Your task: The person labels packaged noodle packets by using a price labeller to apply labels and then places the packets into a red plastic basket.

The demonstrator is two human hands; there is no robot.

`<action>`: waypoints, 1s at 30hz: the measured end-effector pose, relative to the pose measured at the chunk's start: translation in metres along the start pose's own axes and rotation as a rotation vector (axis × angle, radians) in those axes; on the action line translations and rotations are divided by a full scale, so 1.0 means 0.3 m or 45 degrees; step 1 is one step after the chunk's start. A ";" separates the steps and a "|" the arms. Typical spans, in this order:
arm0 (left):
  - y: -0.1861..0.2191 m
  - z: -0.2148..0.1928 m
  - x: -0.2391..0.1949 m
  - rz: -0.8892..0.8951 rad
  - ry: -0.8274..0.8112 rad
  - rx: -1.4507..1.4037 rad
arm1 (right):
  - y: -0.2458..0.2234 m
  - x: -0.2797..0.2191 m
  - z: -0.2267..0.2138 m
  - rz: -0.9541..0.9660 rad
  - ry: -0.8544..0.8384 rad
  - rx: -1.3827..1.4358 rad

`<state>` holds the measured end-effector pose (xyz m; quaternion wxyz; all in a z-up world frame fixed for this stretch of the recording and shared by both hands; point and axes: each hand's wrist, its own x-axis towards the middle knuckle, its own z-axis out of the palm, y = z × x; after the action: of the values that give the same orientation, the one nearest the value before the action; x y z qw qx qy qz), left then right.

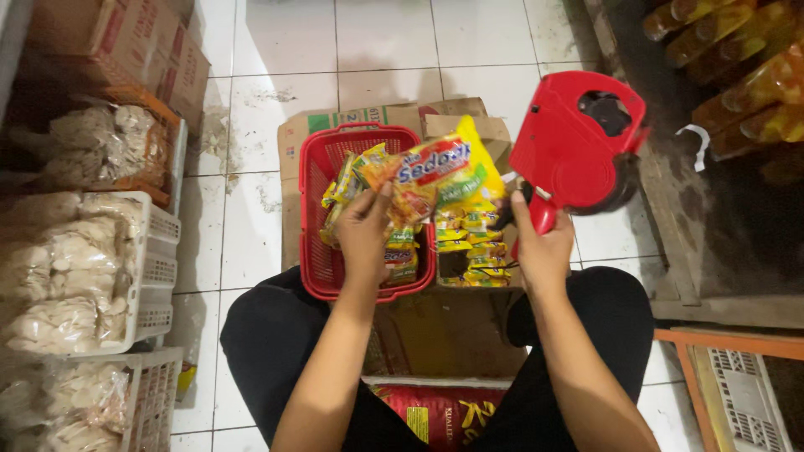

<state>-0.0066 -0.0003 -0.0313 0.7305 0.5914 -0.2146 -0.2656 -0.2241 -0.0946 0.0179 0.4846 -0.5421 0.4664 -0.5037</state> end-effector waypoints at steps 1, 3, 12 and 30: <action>0.018 -0.011 0.009 0.108 0.073 0.110 | -0.005 -0.003 -0.010 -0.085 -0.030 -0.097; 0.069 -0.031 0.025 -0.066 0.139 -0.041 | -0.027 -0.011 -0.033 -0.257 -0.092 -0.292; 0.151 -0.046 0.026 -0.080 0.176 -0.003 | -0.071 -0.188 0.023 -0.018 -0.480 -0.603; 0.204 -0.065 0.009 -0.073 0.123 0.032 | -0.036 -0.218 0.044 -0.355 -0.623 -0.734</action>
<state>0.0160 0.0224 0.0245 0.7247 0.6186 -0.1654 -0.2547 -0.2144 -0.0279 0.0220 0.3365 -0.8178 0.3815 -0.2691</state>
